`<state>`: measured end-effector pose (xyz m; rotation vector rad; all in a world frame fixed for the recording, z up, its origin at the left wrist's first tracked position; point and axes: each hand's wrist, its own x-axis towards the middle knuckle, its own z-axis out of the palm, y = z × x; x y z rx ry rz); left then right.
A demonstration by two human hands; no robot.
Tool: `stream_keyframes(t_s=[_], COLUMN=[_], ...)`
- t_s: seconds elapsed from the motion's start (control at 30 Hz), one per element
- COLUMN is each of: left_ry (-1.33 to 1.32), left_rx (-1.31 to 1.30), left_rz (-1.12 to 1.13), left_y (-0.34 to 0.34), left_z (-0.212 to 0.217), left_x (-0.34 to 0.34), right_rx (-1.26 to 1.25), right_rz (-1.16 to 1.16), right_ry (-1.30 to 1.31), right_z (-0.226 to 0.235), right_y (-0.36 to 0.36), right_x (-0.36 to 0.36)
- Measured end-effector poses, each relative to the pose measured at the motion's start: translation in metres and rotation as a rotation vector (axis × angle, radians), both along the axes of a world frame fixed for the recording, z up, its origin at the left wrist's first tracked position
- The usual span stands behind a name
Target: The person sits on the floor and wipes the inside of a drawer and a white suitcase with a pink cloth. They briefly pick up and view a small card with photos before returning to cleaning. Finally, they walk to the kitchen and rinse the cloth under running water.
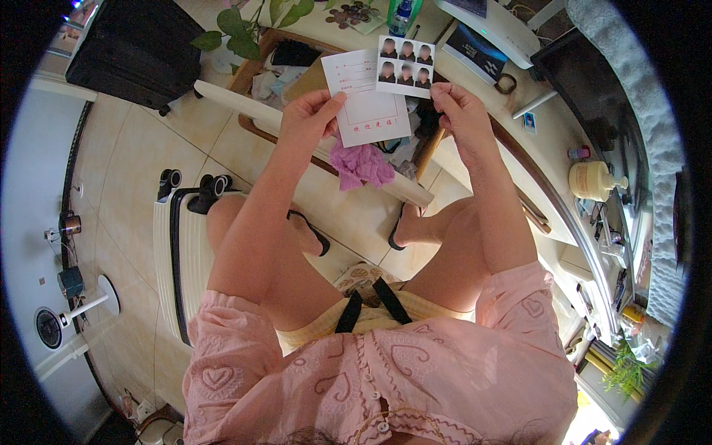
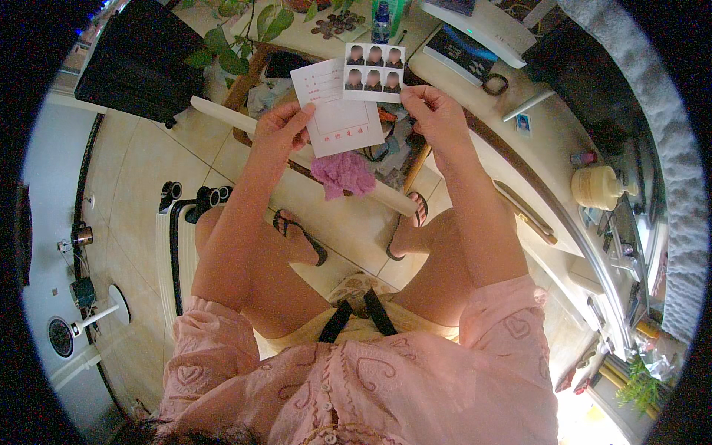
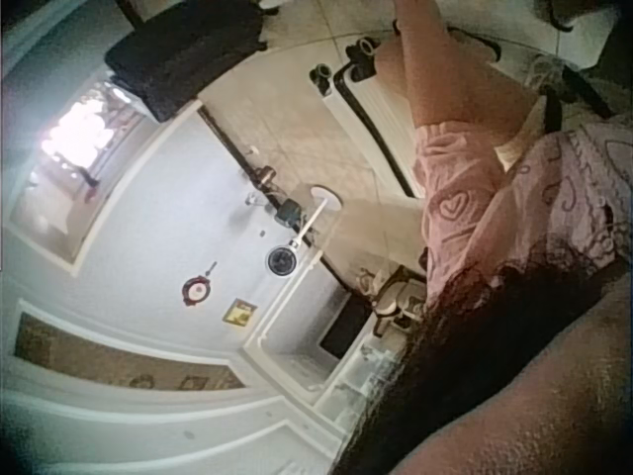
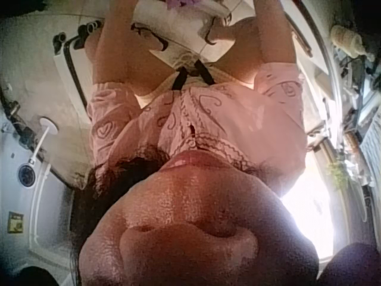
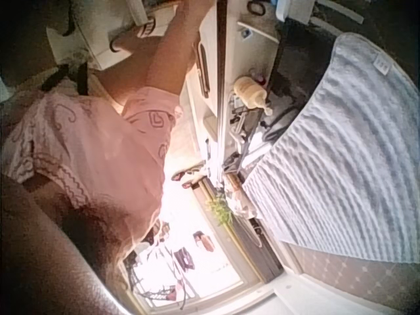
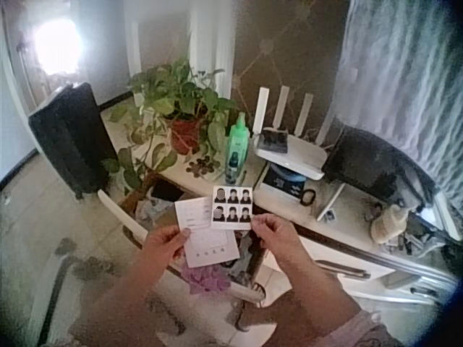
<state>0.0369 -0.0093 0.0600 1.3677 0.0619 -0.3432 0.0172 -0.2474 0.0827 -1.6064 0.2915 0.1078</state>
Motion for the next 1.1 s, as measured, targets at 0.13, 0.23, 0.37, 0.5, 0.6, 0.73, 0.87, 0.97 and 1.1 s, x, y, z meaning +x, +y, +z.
stream_keyframes(t_s=[0.13, 0.23, 0.37, 0.5, 0.6, 0.73, 0.87, 0.97, 1.1], left_ry=[0.013, 0.013, 0.010, 0.007, -0.016, -0.026, -0.040, -0.045, -0.051], left_rx=[0.010, 0.025, 0.005, -0.003, 0.003, 0.044, 0.047, 0.048, 0.033], left_rz=[-0.009, -0.019, -0.020, -0.043, -0.071, -0.065, -0.075, -0.082, -0.066], left_y=[0.001, 0.000, 0.000, 0.000, -0.001, -0.004, -0.003, -0.003, -0.004], left_z=[-0.002, 0.001, 0.000, 0.000, 0.001, 0.004, 0.002, 0.004, 0.002], left_x=[0.001, 0.001, 0.000, -0.002, -0.002, -0.004, -0.003, -0.003, -0.003], right_rx=[0.022, 0.010, -0.078, -0.178, -0.207, -0.268, -0.254, -0.264, -0.294], right_rz=[-0.047, -0.020, 0.058, 0.144, 0.151, 0.153, 0.157, 0.163, 0.103], right_ry=[-0.017, -0.014, -0.035, -0.078, -0.114, -0.143, -0.131, -0.099, -0.202], right_z=[0.003, 0.003, -0.001, -0.011, -0.020, -0.027, -0.028, -0.026, -0.027], right_y=[0.002, 0.003, 0.008, 0.014, 0.016, 0.018, 0.020, 0.020, 0.019], right_x=[0.000, -0.002, -0.002, -0.002, -0.003, -0.002, -0.002, -0.002, -0.001])
